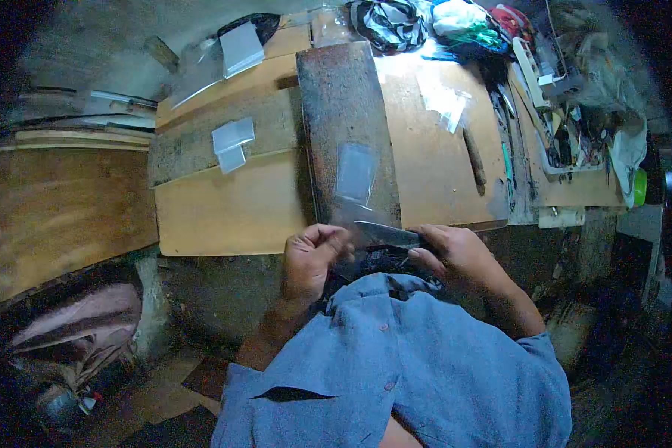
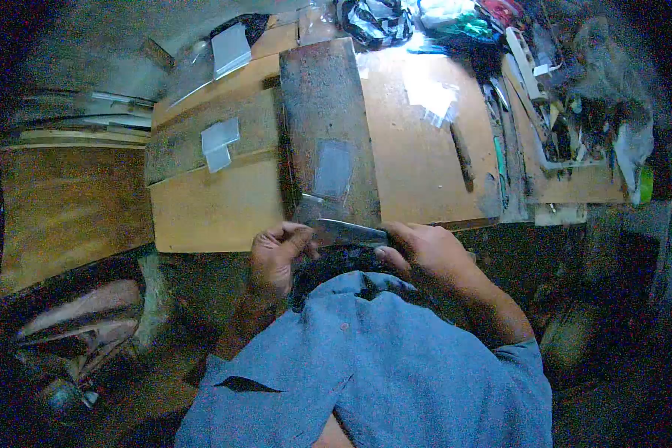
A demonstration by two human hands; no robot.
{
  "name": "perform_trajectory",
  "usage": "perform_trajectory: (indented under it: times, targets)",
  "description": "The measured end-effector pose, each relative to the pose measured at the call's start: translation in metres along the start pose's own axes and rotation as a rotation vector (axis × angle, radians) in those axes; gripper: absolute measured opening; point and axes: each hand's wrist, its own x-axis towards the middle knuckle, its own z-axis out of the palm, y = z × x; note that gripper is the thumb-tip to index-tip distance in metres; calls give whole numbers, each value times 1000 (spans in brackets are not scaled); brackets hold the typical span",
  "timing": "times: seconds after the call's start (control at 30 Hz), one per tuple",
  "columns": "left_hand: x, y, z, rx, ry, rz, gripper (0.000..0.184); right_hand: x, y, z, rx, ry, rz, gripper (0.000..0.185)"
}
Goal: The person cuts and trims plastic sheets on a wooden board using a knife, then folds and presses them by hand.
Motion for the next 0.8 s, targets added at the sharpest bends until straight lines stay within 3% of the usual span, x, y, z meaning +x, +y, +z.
perform_trajectory:
  times: [0.17,0.4,0.47,0.57,0.8]
  targets:
    - [-11,4,15,271,-159,-107,12,9,5,10,45,16,-5,38]
    - [-11,-2,19,80,-180,-146,10,14,6,12,13,10,-68,39]
    - [-13,5,20,253,-224,-240,9,16,5,10,-12,-15,-66,40]
    - [-16,13,24,405,-345,-213,11,19,3,8,-10,-64,-93,40]
    - [-16,2,17,378,-374,-224,11,22,2,-8,-106,-110,-105,38]
